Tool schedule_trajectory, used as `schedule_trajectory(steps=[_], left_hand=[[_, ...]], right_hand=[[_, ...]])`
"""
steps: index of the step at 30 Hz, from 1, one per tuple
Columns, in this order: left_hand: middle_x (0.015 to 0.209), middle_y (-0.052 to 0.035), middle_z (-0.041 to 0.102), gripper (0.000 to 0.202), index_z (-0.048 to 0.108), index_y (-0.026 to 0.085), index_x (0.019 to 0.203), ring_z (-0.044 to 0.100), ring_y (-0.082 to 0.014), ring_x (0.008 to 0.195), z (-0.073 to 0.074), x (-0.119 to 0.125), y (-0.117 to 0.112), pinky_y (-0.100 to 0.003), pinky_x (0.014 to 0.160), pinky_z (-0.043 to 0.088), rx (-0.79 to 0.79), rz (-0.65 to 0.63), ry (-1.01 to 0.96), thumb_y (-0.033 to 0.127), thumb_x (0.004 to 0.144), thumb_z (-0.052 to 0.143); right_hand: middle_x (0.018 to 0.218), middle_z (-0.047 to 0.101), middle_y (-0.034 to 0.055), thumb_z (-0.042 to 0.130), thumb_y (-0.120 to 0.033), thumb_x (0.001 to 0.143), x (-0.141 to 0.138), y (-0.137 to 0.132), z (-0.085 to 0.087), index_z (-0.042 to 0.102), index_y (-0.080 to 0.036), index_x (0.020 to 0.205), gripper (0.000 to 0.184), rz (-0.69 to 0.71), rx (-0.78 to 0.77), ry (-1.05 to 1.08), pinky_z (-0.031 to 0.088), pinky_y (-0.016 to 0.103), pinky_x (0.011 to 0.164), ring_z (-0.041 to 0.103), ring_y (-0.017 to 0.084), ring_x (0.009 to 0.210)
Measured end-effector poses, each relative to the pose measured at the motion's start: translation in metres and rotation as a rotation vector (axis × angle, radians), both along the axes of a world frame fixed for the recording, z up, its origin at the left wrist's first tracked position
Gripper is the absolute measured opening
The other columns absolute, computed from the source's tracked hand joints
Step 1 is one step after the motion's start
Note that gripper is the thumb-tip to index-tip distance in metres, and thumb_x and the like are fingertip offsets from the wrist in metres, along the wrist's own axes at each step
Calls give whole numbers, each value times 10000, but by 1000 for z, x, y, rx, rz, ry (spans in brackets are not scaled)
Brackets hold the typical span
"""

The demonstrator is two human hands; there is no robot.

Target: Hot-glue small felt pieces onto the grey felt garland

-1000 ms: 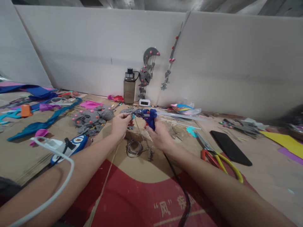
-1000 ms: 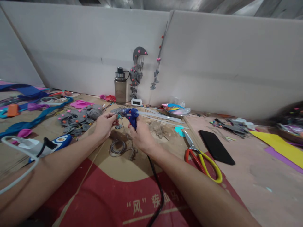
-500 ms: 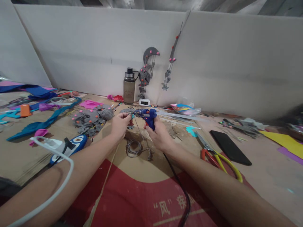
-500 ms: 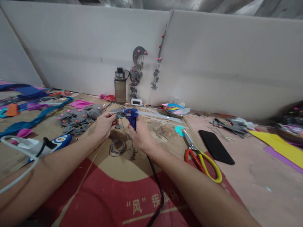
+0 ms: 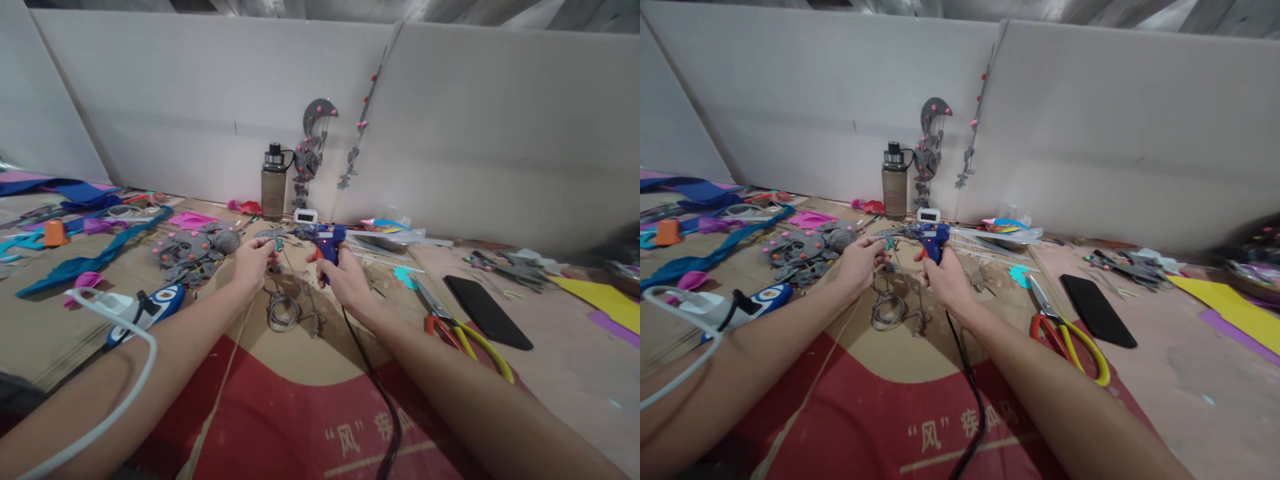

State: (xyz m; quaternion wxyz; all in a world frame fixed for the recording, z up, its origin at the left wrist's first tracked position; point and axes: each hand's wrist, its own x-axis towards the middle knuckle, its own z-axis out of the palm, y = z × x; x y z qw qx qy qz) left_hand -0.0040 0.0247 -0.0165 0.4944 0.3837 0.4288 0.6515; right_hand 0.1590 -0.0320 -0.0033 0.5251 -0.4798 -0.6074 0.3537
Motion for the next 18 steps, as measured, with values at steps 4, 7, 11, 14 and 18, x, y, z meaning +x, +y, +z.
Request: schedule_trajectory(steps=[4,7,11,14,18], left_hand=[[510,26,555,111,573,126,687,510,-67,412,1,-1,1,-181,444,444,-7,1,-8,168,636,662],[537,23,562,113,596,119,713,519,-64,442,1,0,0,-174,450,445,34,-11,3,169,640,665],[535,15,568,126,605,118,742,521,-72,452,1,2,-3,-172,436,428,82,-32,60,190,656,663],[539,7,581,153,608,121,768,501,-70,431,1,2,-4,-172,418,396,107,-48,137,221,669,666],[571,2,596,187,626,136,786,495,-75,432,1,2,-7,-182,415,372,140,-41,224,278,675,675]], right_hand=[[886,662,60,411,-250,768,17,17,-3,517,-185,888,173,-182,-170,-260,442,254,589,582,145,672],[858,675,111,417,-293,806,29,27,-6,587,-163,813,214,-239,-318,-598,427,271,628,615,201,768],[885,682,160,446,-396,820,37,30,-7,638,-134,839,325,-197,-362,-779,421,290,646,634,253,816],[883,678,174,419,-486,838,42,27,-5,649,-130,844,424,-198,-318,-1011,426,305,675,634,268,839],[910,645,163,468,-445,837,42,21,-2,603,-140,870,336,-341,-56,-1052,434,343,749,605,260,869]])
